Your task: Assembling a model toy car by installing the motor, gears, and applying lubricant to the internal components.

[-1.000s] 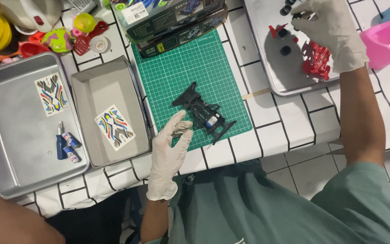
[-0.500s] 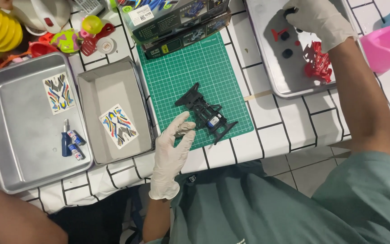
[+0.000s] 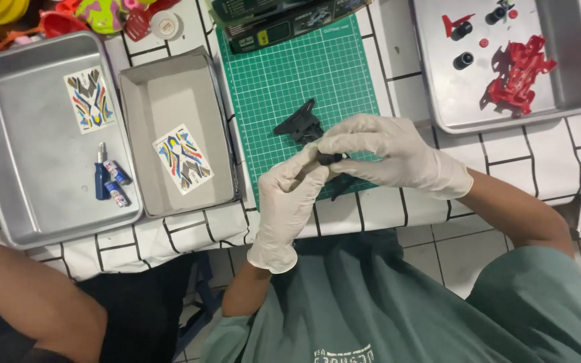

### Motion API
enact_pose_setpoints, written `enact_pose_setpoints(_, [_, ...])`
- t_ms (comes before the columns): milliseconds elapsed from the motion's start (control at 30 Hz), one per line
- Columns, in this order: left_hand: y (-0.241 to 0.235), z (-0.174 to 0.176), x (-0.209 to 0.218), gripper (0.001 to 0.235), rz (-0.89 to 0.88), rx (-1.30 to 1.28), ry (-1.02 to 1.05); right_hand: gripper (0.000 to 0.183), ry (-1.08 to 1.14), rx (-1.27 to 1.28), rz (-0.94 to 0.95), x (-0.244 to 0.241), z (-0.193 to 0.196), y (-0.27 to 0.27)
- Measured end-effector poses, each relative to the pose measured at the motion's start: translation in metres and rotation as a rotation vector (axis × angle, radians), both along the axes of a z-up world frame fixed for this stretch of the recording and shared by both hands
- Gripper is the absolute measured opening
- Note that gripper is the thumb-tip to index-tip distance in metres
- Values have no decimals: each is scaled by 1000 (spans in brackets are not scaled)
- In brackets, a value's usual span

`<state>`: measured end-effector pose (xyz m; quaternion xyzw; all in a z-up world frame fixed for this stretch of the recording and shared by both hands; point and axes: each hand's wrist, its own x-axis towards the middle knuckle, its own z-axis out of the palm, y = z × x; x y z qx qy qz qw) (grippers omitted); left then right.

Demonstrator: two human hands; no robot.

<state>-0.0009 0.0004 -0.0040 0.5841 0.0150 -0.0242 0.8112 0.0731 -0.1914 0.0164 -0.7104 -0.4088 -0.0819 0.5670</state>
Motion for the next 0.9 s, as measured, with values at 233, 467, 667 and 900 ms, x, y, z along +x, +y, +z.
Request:
enact_pose_setpoints(233, [1, 25, 0, 31, 67, -19, 90, 34, 168, -20, -42, -17, 2, 2])
enact_pose_setpoints(467, [-1, 25, -4, 29, 44, 34, 127, 33, 254, -142, 12, -15, 0, -2])
enact_pose_setpoints(667, [6, 15, -6, 31, 29, 139, 145, 32, 345, -296, 74, -8, 0, -5])
enact_pose_setpoints(900, [16, 30, 2, 34, -106, 187, 142, 31, 455, -487, 162, -2, -1, -6])
